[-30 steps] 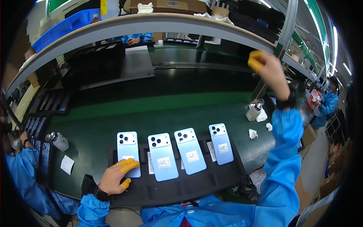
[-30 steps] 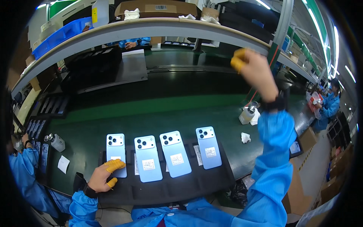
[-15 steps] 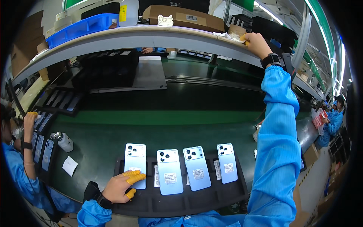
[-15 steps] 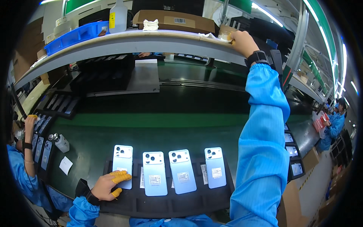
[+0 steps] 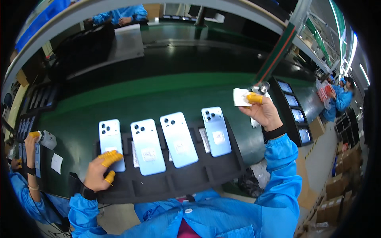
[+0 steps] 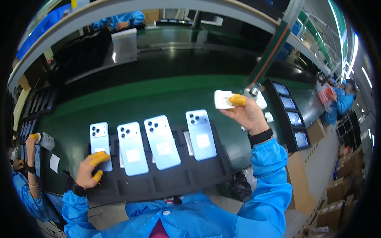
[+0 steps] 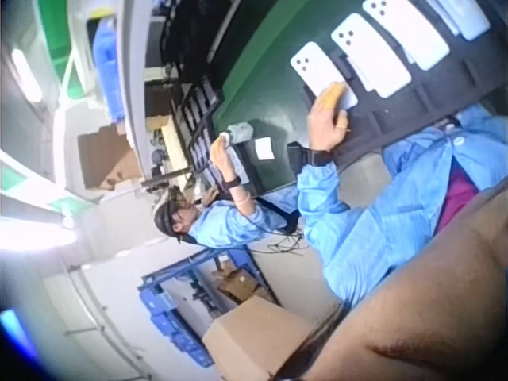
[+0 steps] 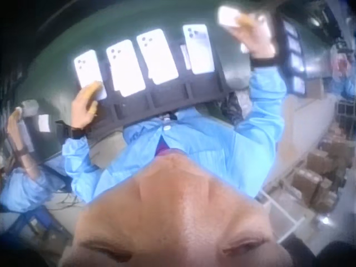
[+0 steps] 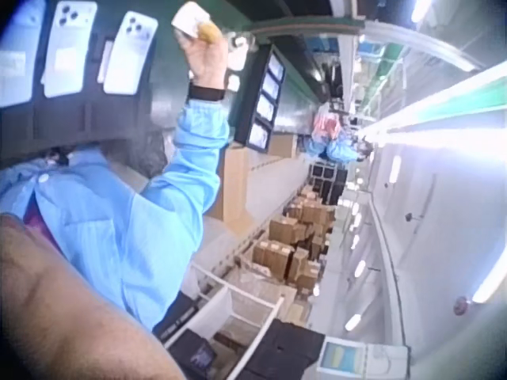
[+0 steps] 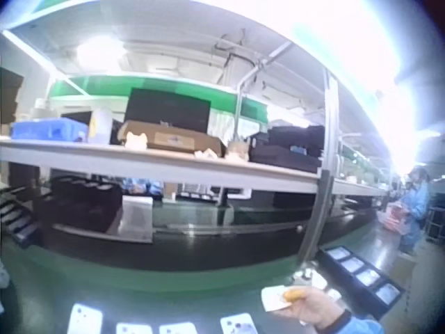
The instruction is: The recorder cleans the back covers of mobile phones on an assembly line using a cleaning cloth.
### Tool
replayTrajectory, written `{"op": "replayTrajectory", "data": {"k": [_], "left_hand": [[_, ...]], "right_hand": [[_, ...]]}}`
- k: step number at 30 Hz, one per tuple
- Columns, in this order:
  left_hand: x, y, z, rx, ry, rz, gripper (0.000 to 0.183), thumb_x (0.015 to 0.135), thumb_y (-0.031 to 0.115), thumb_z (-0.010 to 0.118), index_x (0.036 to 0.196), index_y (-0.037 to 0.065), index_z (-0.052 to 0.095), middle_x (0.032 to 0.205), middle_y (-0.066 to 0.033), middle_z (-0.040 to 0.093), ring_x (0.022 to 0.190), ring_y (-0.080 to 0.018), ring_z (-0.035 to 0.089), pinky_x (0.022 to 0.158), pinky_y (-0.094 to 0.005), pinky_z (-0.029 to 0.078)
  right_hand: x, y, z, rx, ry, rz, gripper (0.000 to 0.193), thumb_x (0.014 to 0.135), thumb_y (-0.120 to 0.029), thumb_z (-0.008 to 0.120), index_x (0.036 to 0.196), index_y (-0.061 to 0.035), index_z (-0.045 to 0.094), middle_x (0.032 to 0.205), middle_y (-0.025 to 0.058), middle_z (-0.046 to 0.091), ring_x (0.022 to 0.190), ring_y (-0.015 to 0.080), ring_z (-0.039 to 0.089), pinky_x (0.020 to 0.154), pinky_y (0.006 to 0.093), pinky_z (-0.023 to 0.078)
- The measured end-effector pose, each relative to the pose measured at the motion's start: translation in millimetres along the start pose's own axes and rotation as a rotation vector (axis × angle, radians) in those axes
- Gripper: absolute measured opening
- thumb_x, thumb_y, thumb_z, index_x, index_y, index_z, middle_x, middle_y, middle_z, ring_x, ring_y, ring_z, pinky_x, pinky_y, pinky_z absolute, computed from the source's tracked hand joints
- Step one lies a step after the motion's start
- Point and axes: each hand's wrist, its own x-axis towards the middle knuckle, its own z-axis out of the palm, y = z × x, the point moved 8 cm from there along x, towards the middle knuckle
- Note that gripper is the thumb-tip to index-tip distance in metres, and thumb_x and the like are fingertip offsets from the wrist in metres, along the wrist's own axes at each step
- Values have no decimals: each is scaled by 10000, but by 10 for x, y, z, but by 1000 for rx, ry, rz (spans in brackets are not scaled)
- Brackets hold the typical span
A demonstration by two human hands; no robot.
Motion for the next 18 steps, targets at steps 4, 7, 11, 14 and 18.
{"op": "replayTrajectory", "data": {"k": [4, 7, 11, 14, 18], "left_hand": [[128, 172, -70, 9, -96, -20, 508, 709, 59, 606, 1216, 34, 590, 1176, -156, 638, 1133, -384, 569, 1035, -432, 401], [308, 405, -159, 90, -60, 47, 465, 799, 199, 612, 1230, 29, 579, 1159, -161, 645, 1116, -383, 582, 971, -437, 441], [560, 713, -140, 36, -107, 105, 478, 788, 207, 676, 1220, 20, 587, 1142, -169, 646, 1113, -391, 571, 979, -446, 443], [713, 850, -53, 81, -184, 157, 497, 804, 248, 685, 1234, 22, 580, 1151, -174, 643, 1119, -376, 573, 992, -450, 441], [898, 1033, 116, 136, -256, 233, 473, 816, 284, 657, 1204, 22, 596, 1164, -177, 637, 1086, -374, 598, 979, -447, 453]], "right_hand": [[-267, 318, -102, 166, -83, 135, 276, 938, -105, 534, 1164, 53, 543, 1206, 236, 562, 1115, 365, 583, 889, 467, 537], [-449, 302, -25, 156, -188, 97, 311, 903, -63, 602, 1187, 46, 537, 1179, 204, 585, 1069, 308, 613, 887, 423, 541], [-547, 266, -59, -15, -166, 29, 345, 860, -7, 645, 1187, 33, 543, 1140, 165, 609, 1003, 250, 639, 857, 367, 547], [-610, 37, -57, -298, -49, -108, 328, 846, -2, 656, 1159, 29, 562, 1062, 136, 638, 940, 216, 651, 825, 323, 544], [-601, -719, -366, -1192, 275, -682, 230, 803, 56, 635, 1029, 11, 642, 920, 93, 679, 811, 145, 652, 702, 262, 516]]}}
